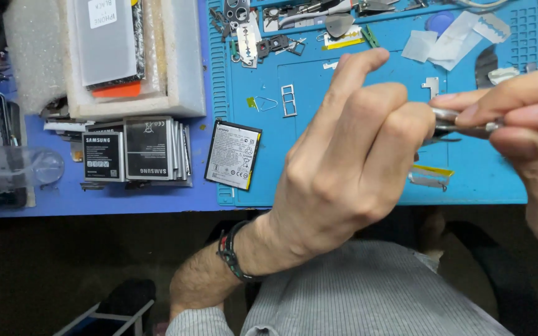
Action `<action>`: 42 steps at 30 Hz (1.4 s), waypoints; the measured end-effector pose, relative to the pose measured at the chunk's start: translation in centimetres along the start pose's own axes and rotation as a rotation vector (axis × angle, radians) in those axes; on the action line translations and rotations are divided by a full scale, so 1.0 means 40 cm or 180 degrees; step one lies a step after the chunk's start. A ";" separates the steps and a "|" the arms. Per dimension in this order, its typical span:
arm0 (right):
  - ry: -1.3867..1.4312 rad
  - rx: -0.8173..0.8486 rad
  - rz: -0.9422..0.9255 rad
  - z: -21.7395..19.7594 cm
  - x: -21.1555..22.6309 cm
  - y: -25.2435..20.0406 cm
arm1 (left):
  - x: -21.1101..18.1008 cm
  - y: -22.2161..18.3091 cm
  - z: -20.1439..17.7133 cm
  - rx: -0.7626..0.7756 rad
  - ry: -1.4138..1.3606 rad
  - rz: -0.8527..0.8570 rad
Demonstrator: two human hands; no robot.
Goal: Prying open a smartphone and applying a black adhesive protective layer to the back.
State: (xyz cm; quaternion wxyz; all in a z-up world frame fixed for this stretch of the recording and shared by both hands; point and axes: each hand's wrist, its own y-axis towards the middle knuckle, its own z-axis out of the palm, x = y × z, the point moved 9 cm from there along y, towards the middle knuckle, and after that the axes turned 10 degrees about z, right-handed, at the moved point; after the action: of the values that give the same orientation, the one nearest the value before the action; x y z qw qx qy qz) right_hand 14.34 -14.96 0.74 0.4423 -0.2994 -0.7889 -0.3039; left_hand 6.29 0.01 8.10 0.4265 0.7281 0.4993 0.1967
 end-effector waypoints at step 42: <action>-0.0536 0.0222 -0.0038 -0.020 0.074 0.170 | 0.044 -0.078 0.034 0.0146 0.0638 0.0701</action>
State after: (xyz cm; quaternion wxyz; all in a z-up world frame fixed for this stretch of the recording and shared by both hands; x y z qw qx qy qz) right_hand 18.53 -10.62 5.14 0.3827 -0.3037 -0.8352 -0.2526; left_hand 6.25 1.45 4.54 0.3337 0.7647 0.4608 0.3025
